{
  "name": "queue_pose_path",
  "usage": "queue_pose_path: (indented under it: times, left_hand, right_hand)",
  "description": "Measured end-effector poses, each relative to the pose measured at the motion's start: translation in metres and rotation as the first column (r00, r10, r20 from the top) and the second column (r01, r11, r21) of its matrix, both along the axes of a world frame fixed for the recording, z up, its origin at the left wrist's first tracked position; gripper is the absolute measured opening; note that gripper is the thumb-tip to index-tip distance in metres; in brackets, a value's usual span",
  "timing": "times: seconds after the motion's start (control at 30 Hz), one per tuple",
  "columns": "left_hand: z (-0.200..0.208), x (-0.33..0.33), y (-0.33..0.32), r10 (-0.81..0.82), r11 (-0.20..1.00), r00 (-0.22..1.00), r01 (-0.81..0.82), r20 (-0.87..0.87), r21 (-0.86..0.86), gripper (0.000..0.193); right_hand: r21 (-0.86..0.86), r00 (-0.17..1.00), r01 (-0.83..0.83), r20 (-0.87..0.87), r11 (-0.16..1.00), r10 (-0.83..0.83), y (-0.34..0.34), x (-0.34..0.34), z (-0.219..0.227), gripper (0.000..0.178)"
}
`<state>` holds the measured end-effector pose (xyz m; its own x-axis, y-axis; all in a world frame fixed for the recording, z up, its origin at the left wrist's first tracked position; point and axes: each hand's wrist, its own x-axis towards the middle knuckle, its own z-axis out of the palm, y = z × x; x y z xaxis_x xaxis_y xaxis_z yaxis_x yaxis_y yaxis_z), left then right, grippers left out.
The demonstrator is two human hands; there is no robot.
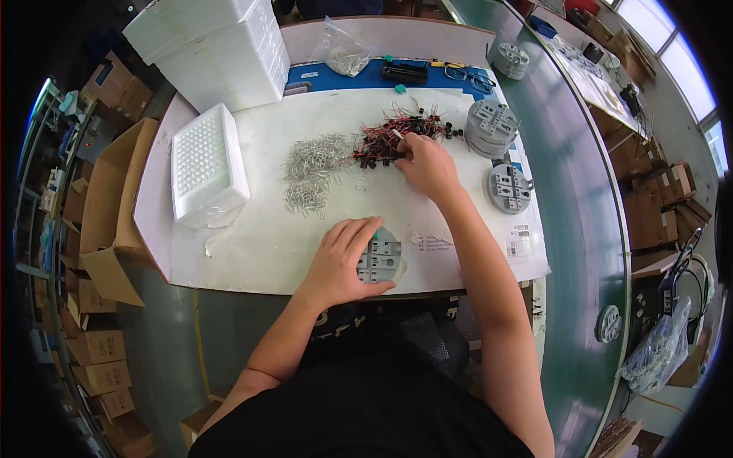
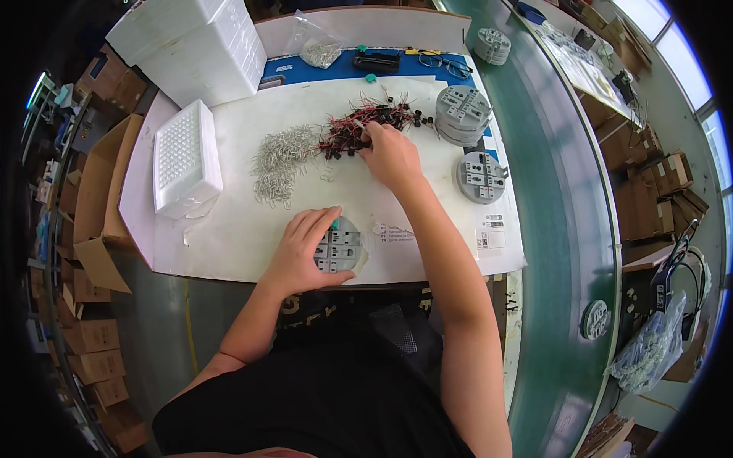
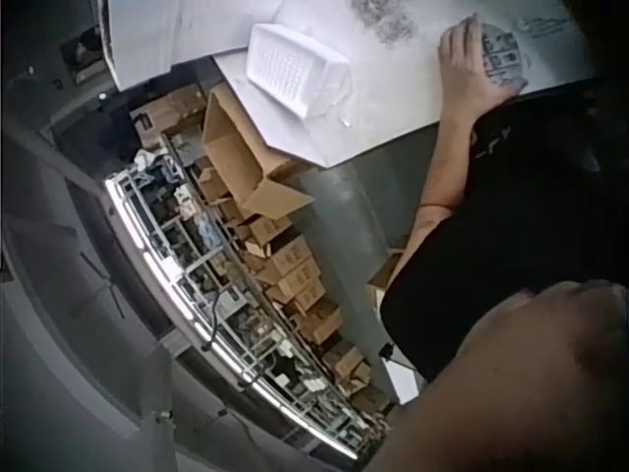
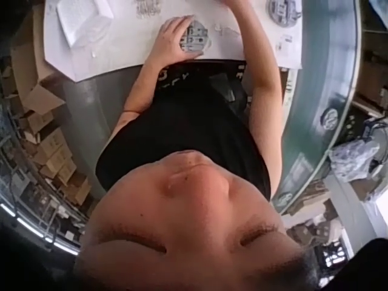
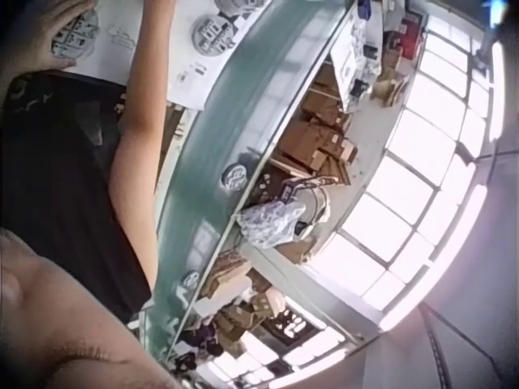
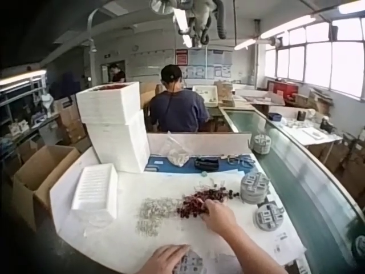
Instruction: Insert colored wires and small pins into circular base components on a workbench assembly jig.
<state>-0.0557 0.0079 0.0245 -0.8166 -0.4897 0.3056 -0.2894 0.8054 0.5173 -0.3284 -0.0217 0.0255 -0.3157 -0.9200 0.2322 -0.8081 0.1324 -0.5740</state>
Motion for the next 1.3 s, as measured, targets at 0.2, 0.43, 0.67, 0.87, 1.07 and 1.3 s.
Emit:
queue_pose_path:
  times: [0.2,0.43,0.67,0.87,1.07,1.3]
  left_hand:
    - [0.002,-0.017,-0.002,0.030,0.998,0.999,-0.031,0.020,0.045,0.113]
    - [0.008,-0.019,-0.012,0.051,0.999,0.954,-0.054,-0.294,-0.002,0.098]
    - [0.039,-0.019,-0.017,0.070,0.942,0.907,0.077,-0.415,0.326,0.049]
    - [0.051,-0.018,-0.003,0.134,0.846,0.909,0.102,-0.394,0.523,0.025]
    - [0.046,-0.014,0.005,0.177,0.731,0.916,0.122,-0.359,0.671,0.019]
    - [0.039,-0.010,0.006,0.213,0.615,0.929,0.115,-0.304,0.780,0.018]
  right_hand:
    - [0.036,0.999,0.022,0.024,0.999,-0.022,0.019,-0.002,-0.005,0.027]
    - [-0.162,0.943,0.231,0.280,0.959,-0.180,0.060,0.003,0.020,0.020]
    - [-0.107,0.648,-0.011,0.757,0.994,0.088,0.119,0.057,0.045,0.012]
    - [-0.361,0.517,-0.032,0.792,0.932,0.324,0.133,0.078,0.040,0.015]
    - [-0.230,0.477,-0.048,0.850,0.972,0.225,0.149,0.078,0.034,0.019]
    - [-0.245,0.530,-0.019,0.820,0.969,0.217,0.146,0.090,0.027,0.018]
